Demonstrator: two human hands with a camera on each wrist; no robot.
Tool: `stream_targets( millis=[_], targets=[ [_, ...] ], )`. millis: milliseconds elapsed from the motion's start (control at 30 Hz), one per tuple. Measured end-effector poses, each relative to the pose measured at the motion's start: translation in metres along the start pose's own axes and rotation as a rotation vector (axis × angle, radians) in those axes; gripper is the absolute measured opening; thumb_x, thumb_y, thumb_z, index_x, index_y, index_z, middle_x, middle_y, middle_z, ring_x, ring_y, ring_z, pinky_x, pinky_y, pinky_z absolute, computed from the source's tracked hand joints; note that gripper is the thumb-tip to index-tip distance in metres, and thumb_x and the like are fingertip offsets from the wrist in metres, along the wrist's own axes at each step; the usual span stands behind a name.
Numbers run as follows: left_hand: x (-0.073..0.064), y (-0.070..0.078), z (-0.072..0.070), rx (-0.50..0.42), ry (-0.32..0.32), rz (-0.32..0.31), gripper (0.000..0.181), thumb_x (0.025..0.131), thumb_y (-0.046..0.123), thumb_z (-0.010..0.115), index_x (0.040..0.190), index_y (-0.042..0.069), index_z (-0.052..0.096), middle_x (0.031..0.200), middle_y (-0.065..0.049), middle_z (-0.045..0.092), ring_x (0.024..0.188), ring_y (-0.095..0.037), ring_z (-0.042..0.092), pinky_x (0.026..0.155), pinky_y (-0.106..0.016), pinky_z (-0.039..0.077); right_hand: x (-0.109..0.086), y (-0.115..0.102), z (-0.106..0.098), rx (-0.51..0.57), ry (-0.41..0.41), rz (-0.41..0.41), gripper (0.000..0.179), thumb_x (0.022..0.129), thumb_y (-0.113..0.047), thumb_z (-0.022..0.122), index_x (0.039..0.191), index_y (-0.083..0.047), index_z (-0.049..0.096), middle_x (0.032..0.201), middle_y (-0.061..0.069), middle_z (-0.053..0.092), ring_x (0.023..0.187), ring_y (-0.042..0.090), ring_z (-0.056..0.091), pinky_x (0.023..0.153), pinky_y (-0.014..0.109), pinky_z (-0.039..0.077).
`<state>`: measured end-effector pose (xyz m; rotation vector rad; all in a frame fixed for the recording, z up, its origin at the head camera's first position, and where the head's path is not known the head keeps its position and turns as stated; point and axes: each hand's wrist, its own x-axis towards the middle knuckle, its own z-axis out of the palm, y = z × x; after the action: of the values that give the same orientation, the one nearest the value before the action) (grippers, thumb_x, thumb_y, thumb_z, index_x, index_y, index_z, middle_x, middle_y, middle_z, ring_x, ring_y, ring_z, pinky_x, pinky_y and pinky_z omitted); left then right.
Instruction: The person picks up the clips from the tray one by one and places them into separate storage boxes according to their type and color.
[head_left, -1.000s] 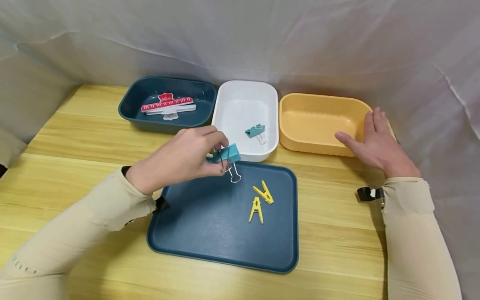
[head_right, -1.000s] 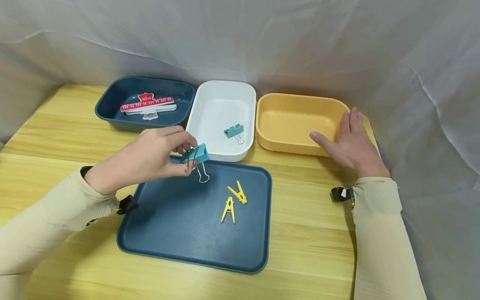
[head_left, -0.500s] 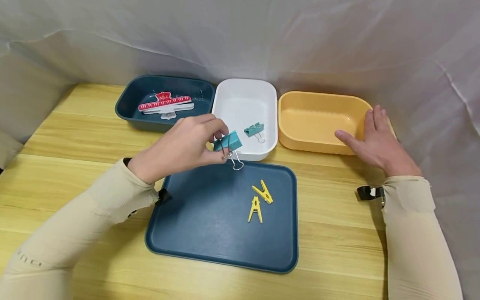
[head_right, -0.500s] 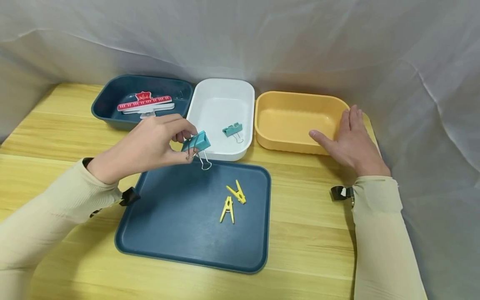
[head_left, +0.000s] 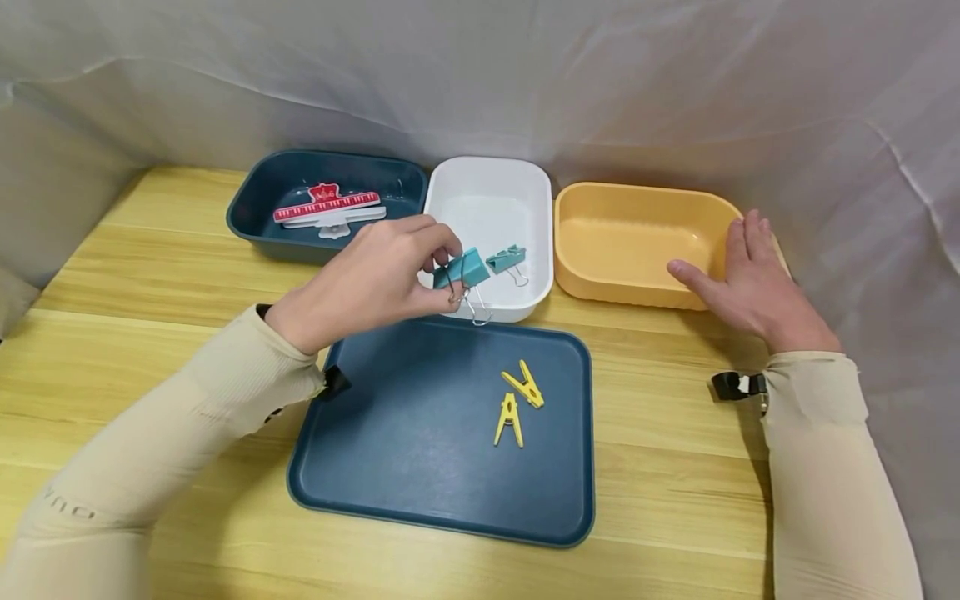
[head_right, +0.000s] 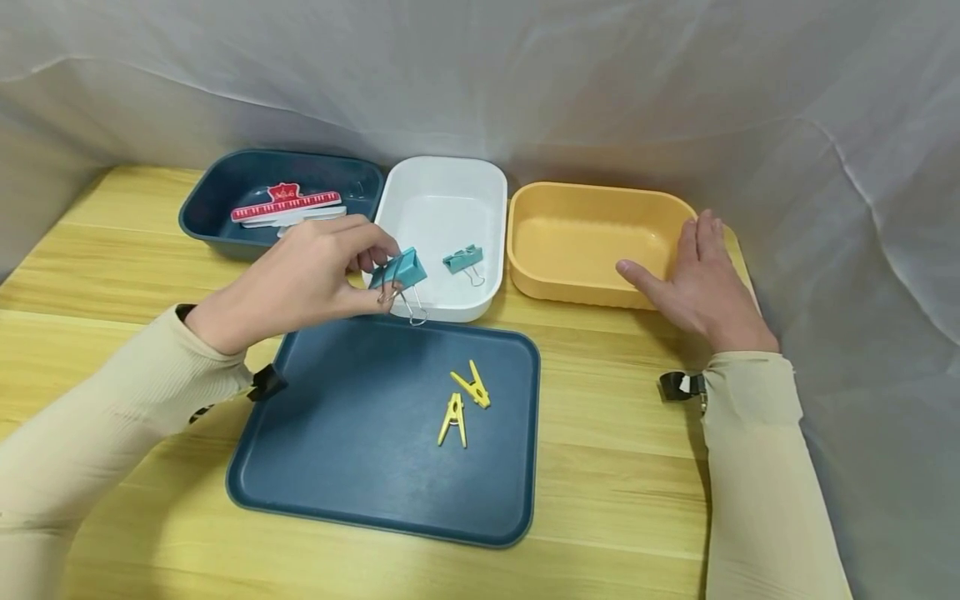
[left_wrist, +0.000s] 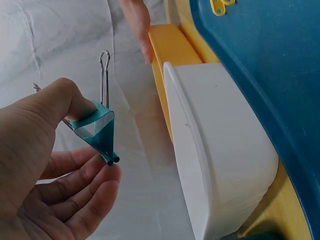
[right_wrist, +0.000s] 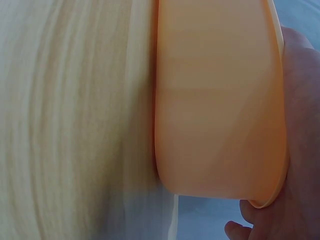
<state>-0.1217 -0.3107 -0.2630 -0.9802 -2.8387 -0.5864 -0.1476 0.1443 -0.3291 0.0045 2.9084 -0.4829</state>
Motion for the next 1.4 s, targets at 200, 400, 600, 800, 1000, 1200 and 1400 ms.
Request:
stream_targets(
  millis=[200, 400, 600, 800, 1000, 1200, 1400],
  targets=[
    [0.005, -0.001, 0.0, -0.007, 0.008, 0.003, 0.036, 0.088, 0.032, 0.077, 0.115, 0.008, 0.073, 0.105, -0.007, 0.073, 0.092, -0.019, 0.068, 0.078, -0.033, 0.06, -0.001, 0.0, 0.0, 0.005, 0.0, -0.001, 0.111, 0.098, -0.075, 0.037, 0.157, -0.005, -0.025, 0.162, 0.01, -0.041, 0.152, 0.036, -0.038, 0.125, 0.069, -0.005],
    [0.01, -0.003, 0.0, -0.022, -0.004, -0.02, 0.038, 0.088, 0.032, 0.078, 0.117, 0.008, 0.073, 0.107, -0.008, 0.073, 0.094, -0.02, 0.068, 0.081, -0.034, 0.061, -0.002, -0.002, 0.0, 0.006, -0.001, -0.001, 0.111, 0.098, -0.075, 0.037, 0.157, -0.005, -0.025, 0.162, 0.009, -0.041, 0.152, 0.036, -0.038, 0.125, 0.07, -0.005],
    [0.014, -0.006, 0.002, -0.019, -0.01, -0.036, 0.039, 0.087, 0.032, 0.079, 0.117, 0.007, 0.072, 0.107, -0.008, 0.073, 0.094, -0.02, 0.068, 0.082, -0.034, 0.061, -0.002, -0.004, -0.001, 0.004, -0.001, -0.004, 0.111, 0.098, -0.075, 0.037, 0.157, -0.005, -0.025, 0.162, 0.01, -0.041, 0.152, 0.036, -0.038, 0.125, 0.069, -0.005],
    [0.019, -0.012, 0.005, -0.022, -0.025, -0.052, 0.04, 0.088, 0.031, 0.079, 0.118, 0.007, 0.072, 0.106, -0.008, 0.072, 0.094, -0.021, 0.067, 0.082, -0.033, 0.06, -0.002, -0.004, -0.001, 0.004, -0.001, -0.004, 0.111, 0.098, -0.075, 0.037, 0.157, -0.005, -0.025, 0.162, 0.009, -0.041, 0.152, 0.035, -0.038, 0.126, 0.068, -0.006],
    [0.024, -0.016, 0.009, -0.027, -0.042, -0.067, 0.04, 0.088, 0.031, 0.078, 0.12, 0.007, 0.071, 0.108, -0.01, 0.072, 0.095, -0.022, 0.066, 0.081, -0.034, 0.06, -0.003, -0.005, -0.001, 0.004, -0.004, -0.003, 0.111, 0.098, -0.075, 0.037, 0.157, -0.004, -0.025, 0.162, 0.01, -0.041, 0.152, 0.036, -0.038, 0.125, 0.069, -0.006],
    [0.03, -0.021, 0.013, -0.03, -0.06, -0.085, 0.042, 0.089, 0.032, 0.077, 0.121, 0.007, 0.071, 0.11, -0.01, 0.072, 0.097, -0.022, 0.066, 0.083, -0.034, 0.061, -0.004, -0.005, -0.001, 0.004, -0.003, 0.0, 0.111, 0.098, -0.075, 0.037, 0.157, -0.004, -0.025, 0.162, 0.01, -0.041, 0.152, 0.037, -0.038, 0.126, 0.068, -0.006],
    [0.035, -0.025, 0.018, -0.03, -0.086, -0.102, 0.043, 0.089, 0.033, 0.077, 0.123, 0.006, 0.071, 0.111, -0.011, 0.073, 0.096, -0.023, 0.066, 0.084, -0.035, 0.061, -0.005, -0.006, -0.001, 0.007, -0.004, 0.003, 0.111, 0.098, -0.075, 0.037, 0.157, -0.004, -0.025, 0.162, 0.01, -0.041, 0.152, 0.036, -0.038, 0.125, 0.069, -0.006]
  ],
)
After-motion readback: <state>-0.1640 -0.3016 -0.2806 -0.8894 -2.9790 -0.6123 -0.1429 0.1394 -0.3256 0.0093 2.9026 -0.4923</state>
